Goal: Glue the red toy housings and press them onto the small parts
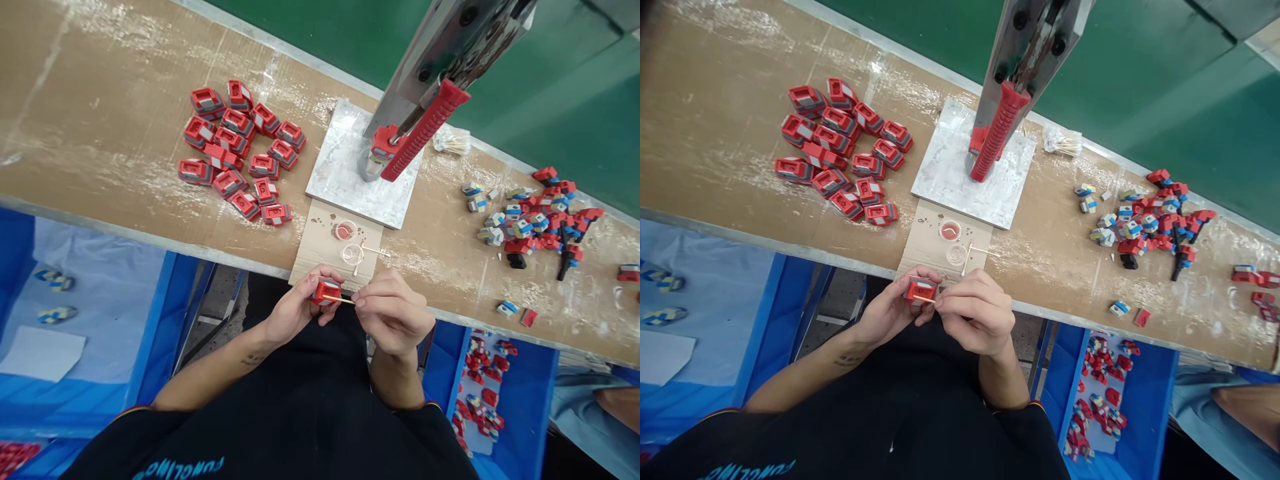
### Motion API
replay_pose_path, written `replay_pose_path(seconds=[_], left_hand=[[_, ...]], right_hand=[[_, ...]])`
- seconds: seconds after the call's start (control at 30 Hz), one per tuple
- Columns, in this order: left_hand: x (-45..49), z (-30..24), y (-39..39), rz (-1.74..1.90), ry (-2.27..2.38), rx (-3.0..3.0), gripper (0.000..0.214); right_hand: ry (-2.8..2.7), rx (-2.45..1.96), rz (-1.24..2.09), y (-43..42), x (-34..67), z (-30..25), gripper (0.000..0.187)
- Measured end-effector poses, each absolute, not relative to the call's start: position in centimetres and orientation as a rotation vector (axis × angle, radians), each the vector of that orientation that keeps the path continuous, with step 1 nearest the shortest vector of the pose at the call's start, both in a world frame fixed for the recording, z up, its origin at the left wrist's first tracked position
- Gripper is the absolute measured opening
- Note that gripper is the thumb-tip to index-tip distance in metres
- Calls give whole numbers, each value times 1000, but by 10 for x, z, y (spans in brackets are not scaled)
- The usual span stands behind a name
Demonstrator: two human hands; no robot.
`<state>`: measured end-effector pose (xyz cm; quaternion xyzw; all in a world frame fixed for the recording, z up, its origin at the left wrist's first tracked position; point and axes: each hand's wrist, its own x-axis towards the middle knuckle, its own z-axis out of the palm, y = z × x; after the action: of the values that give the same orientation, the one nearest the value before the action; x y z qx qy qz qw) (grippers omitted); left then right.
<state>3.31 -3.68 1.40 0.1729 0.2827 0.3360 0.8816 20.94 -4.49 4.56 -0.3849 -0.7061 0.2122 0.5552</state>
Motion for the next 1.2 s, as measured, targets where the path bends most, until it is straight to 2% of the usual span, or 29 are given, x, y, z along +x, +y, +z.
replay_pose_path(seconds=[0.53, 0.97, 1.07, 1.2], left_hand=[[31, 14, -38, 708, 581, 426, 52], [29, 9, -39, 743, 630, 475, 56], [29, 8, -37, 738, 633, 453, 55], [30, 6, -34, 659, 635, 404, 59]], right_hand=[[-1749, -931, 492, -49, 220, 52, 25], [-1807, -938, 452, -48, 218, 54, 18], [-1747, -993, 365, -46, 230, 51, 17], [-1759, -1219, 178, -30, 249, 41, 27]])
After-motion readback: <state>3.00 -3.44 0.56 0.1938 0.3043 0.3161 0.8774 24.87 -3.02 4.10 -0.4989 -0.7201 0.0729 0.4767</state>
